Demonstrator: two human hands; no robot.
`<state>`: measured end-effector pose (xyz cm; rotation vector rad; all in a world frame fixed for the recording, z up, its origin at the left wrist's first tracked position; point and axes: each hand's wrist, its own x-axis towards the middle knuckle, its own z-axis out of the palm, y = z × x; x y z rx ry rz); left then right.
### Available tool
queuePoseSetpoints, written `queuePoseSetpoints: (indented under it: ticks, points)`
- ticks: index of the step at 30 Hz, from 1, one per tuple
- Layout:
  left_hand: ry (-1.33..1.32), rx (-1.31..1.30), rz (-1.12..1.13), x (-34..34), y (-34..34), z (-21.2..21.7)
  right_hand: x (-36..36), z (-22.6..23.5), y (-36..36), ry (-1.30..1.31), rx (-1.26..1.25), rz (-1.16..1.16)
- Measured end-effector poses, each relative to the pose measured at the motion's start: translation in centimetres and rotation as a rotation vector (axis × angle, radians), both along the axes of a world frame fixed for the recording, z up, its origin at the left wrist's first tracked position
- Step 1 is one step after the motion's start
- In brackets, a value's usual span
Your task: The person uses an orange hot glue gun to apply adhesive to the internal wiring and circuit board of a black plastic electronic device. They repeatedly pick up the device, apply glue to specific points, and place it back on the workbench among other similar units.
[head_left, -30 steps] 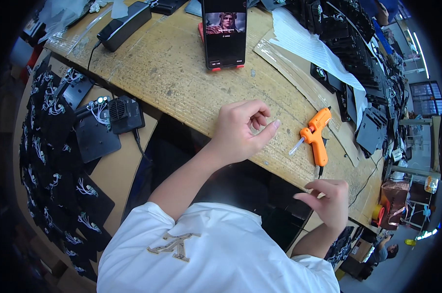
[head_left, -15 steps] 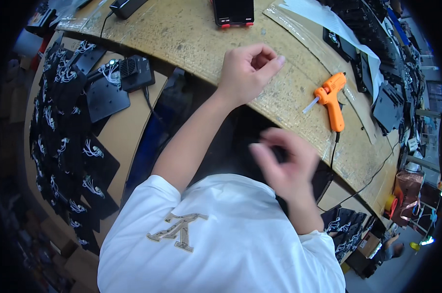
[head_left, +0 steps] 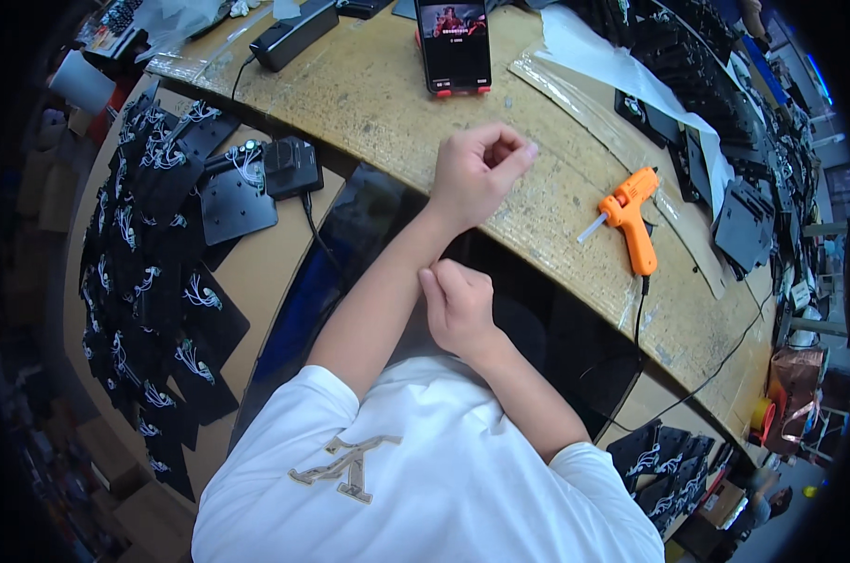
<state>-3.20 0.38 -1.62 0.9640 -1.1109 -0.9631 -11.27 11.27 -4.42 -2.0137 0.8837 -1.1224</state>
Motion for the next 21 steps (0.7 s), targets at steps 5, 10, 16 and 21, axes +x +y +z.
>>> queuePoseSetpoints:
  ticks: [5, 10, 16, 21]
  points:
    - [-0.016, 0.016, -0.118, 0.5, 0.4, -0.1, -7.2, 3.7, 2.0, 0.222, 0.031, -0.022]
    - [-0.013, -0.009, -0.184, 0.8, 0.8, 0.6, -16.8, 6.3, 5.8, 0.491, 0.085, -0.607]
    - [0.003, 0.011, -0.187, 0.3, 0.6, -0.1, -19.1, -7.2, 7.6, -0.756, 0.968, -0.831]
    - [-0.035, -0.058, -0.105, 0.2, 0.4, -0.6, -22.9, -19.4, 7.6, -0.566, 1.338, -1.467]
